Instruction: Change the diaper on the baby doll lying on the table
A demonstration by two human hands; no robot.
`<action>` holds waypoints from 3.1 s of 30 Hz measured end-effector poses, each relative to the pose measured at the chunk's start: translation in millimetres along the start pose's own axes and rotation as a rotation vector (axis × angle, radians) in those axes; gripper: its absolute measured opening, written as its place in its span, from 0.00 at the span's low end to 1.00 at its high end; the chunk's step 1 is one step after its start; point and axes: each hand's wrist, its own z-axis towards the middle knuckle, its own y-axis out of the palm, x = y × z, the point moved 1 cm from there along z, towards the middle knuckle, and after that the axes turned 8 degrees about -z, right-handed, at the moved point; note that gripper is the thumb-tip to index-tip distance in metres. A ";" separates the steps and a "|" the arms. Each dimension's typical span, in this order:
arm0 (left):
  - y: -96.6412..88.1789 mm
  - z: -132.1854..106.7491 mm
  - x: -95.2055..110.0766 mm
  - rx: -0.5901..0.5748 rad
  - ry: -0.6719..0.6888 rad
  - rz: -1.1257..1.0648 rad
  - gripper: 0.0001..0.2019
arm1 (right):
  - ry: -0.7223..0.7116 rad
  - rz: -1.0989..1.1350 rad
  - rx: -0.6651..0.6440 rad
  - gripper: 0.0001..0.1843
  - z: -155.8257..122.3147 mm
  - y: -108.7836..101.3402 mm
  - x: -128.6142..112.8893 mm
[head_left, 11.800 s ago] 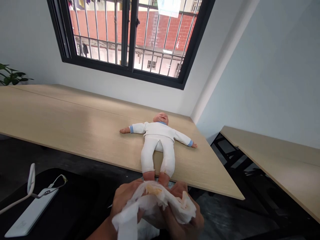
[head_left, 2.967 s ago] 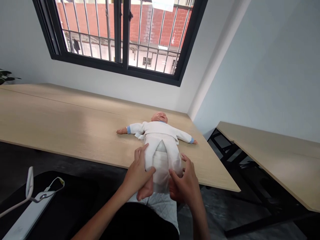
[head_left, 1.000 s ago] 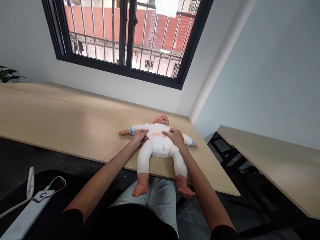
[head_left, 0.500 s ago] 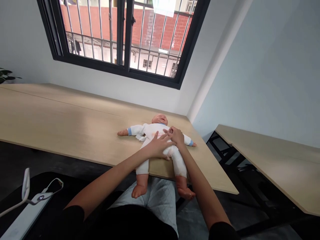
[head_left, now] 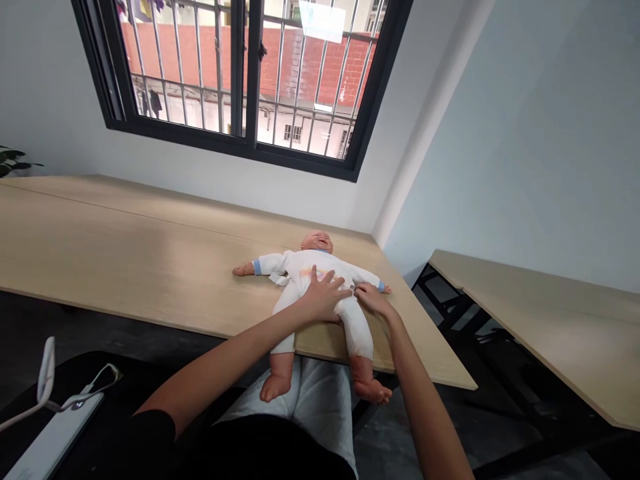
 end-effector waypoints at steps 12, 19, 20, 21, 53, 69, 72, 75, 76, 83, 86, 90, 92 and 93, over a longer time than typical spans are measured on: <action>4.2 -5.4 -3.4 0.033 -0.014 -0.042 0.28 | 0.047 0.378 0.102 0.18 -2.8 6.0 -13.3; 2.2 -6.0 -3.5 0.026 -0.028 -0.057 0.28 | -0.054 0.477 0.036 0.16 -4.2 11.3 -16.7; 2.5 -6.0 -3.6 0.030 -0.028 -0.060 0.28 | -0.058 0.469 0.018 0.14 -4.0 10.9 -16.4; 2.9 -6.1 -3.9 0.034 -0.030 -0.061 0.28 | -0.048 0.471 0.010 0.13 -3.8 10.1 -15.9; 5.5 -9.1 -14.4 0.141 -0.102 -0.124 0.28 | 0.198 0.656 0.441 0.18 -0.6 -13.8 -7.5; 14.7 2.4 -13.9 0.023 -0.098 -0.031 0.43 | -0.129 0.826 0.213 0.22 -6.6 -26.0 -78.7; 14.5 8.1 -13.1 -0.016 -0.113 -0.032 0.42 | -0.220 0.785 0.091 0.22 -3.0 -24.5 -102.3; 12.9 9.9 -11.8 -0.043 -0.126 -0.045 0.42 | -0.219 0.788 0.037 0.22 -0.1 -17.7 -107.7; 12.3 9.6 -11.2 -0.050 -0.130 -0.048 0.42 | -0.203 0.804 0.044 0.22 0.4 -14.6 -105.9; 11.0 4.9 -7.7 0.022 -0.134 -0.058 0.39 | -0.118 0.899 0.131 0.25 -0.7 -0.7 -87.1; 12.8 4.0 -8.9 0.046 -0.129 -0.062 0.39 | -0.124 0.905 0.128 0.25 -2.0 -1.2 -89.3; 15.1 2.7 -9.0 0.092 -0.151 -0.060 0.44 | -0.098 0.942 0.149 0.21 -3.6 -1.1 -95.5; 15.1 1.3 -7.1 0.112 -0.180 -0.050 0.47 | -0.083 0.965 0.154 0.20 -3.6 0.0 -96.2; 14.8 0.2 -5.8 0.116 -0.193 -0.044 0.47 | -0.080 0.971 0.153 0.20 -3.4 0.8 -95.7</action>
